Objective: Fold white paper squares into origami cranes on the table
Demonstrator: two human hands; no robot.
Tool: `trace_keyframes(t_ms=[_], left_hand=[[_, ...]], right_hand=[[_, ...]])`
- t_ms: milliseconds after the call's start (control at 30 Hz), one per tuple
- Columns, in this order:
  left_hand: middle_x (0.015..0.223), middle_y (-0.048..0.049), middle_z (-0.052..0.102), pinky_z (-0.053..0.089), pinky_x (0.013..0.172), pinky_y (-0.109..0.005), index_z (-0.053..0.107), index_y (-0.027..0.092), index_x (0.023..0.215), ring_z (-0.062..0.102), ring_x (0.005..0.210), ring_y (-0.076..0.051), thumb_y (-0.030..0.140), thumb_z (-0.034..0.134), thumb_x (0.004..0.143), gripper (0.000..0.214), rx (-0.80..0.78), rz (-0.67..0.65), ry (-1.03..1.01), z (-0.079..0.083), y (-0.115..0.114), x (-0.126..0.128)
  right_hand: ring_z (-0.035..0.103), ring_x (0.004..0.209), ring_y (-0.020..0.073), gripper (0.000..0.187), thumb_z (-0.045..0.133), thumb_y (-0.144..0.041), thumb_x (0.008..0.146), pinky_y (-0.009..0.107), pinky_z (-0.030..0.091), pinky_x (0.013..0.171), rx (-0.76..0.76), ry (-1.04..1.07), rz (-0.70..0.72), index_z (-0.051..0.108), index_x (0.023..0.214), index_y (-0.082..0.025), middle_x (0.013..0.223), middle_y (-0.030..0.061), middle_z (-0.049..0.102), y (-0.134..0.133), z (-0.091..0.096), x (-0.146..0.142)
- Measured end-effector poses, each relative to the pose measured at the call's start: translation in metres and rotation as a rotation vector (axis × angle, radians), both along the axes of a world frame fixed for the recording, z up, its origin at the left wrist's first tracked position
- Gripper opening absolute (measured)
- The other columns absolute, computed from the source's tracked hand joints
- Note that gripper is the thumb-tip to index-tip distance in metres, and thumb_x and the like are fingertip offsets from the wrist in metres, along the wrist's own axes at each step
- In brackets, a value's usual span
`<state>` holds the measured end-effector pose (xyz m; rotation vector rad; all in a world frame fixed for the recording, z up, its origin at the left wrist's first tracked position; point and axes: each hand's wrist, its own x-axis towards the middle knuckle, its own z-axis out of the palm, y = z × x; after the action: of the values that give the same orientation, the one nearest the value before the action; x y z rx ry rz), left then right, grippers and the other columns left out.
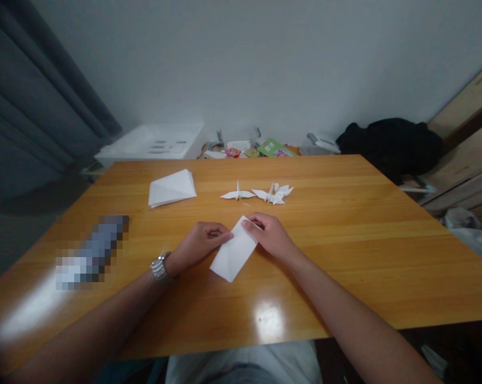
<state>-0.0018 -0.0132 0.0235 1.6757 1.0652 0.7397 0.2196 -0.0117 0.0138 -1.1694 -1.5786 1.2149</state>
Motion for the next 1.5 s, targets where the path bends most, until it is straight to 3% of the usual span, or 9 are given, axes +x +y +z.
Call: trace_keyframes(t_ms=[267,467,667,867,1100,1333,1500], left_hand=[[0.084,-0.0066,0.076,0.049,0.062,-0.024,0.076,0.015,0.085,0.067,0.073,-0.017,0.045,0.064,0.088,0.032,0.035,0.016,-0.022,0.000,0.000,0.003],[0.084,-0.0064,0.076,0.047,0.061,-0.022,0.076,0.013,0.084,0.066,0.072,-0.016,0.046,0.067,0.087,0.034,-0.040,-0.011,-0.005,0.001,-0.002,0.003],[0.081,-0.0054,0.075,0.041,0.057,-0.021,0.076,0.013,0.085,0.063,0.068,-0.014,0.045,0.067,0.087,0.034,-0.062,0.056,0.010,-0.001,0.000,0.003],[0.090,-0.0064,0.077,0.048,0.065,-0.024,0.076,0.014,0.088,0.067,0.078,-0.019,0.046,0.064,0.089,0.035,-0.037,0.004,0.032,0.000,0.000,0.002],[0.085,-0.0047,0.076,0.046,0.062,-0.023,0.076,0.014,0.085,0.066,0.073,-0.017,0.047,0.059,0.093,0.038,0.005,-0.012,0.066,0.002,0.004,-0.003],[0.073,-0.0050,0.073,0.048,0.054,-0.020,0.071,0.012,0.084,0.065,0.059,-0.013,0.040,0.060,0.094,0.031,-0.095,0.100,-0.008,0.002,0.006,0.000],[0.065,-0.0028,0.069,0.046,0.051,-0.018,0.068,0.013,0.080,0.063,0.055,-0.011,0.041,0.058,0.096,0.033,-0.054,0.037,0.008,0.009,0.007,-0.005]], right_hand=[[0.054,0.063,0.0142,0.033,0.062,-0.048,0.090,0.026,0.039,0.057,0.048,-0.018,-0.070,0.068,0.085,-0.016,0.074,0.0013,0.064,0.001,-0.001,-0.002],[0.058,0.066,0.0157,0.031,0.063,-0.047,0.090,0.027,0.041,0.058,0.082,-0.025,-0.146,0.070,0.088,-0.017,0.077,0.0030,0.069,0.006,-0.004,0.003],[0.060,0.065,0.0166,0.030,0.063,-0.046,0.089,0.027,0.042,0.058,0.092,-0.026,-0.159,0.071,0.087,-0.017,0.078,0.0040,0.071,0.009,-0.003,0.004],[0.059,0.064,0.0169,0.036,0.064,-0.050,0.087,0.028,0.043,0.058,0.087,-0.029,-0.253,0.071,0.088,-0.015,0.075,0.0040,0.070,0.013,-0.001,0.012],[0.062,0.067,0.0181,0.038,0.067,-0.051,0.084,0.028,0.044,0.059,0.066,-0.011,-0.271,0.073,0.091,-0.014,0.081,0.0066,0.074,0.014,0.002,0.015],[0.062,0.066,0.0189,0.040,0.067,-0.054,0.083,0.028,0.044,0.060,0.057,-0.012,-0.342,0.073,0.088,-0.015,0.078,0.0072,0.073,0.019,-0.001,0.018],[0.061,0.066,0.0188,0.039,0.068,-0.054,0.082,0.028,0.044,0.060,0.034,0.017,-0.325,0.073,0.087,-0.015,0.079,0.0070,0.073,0.017,-0.001,0.016]])
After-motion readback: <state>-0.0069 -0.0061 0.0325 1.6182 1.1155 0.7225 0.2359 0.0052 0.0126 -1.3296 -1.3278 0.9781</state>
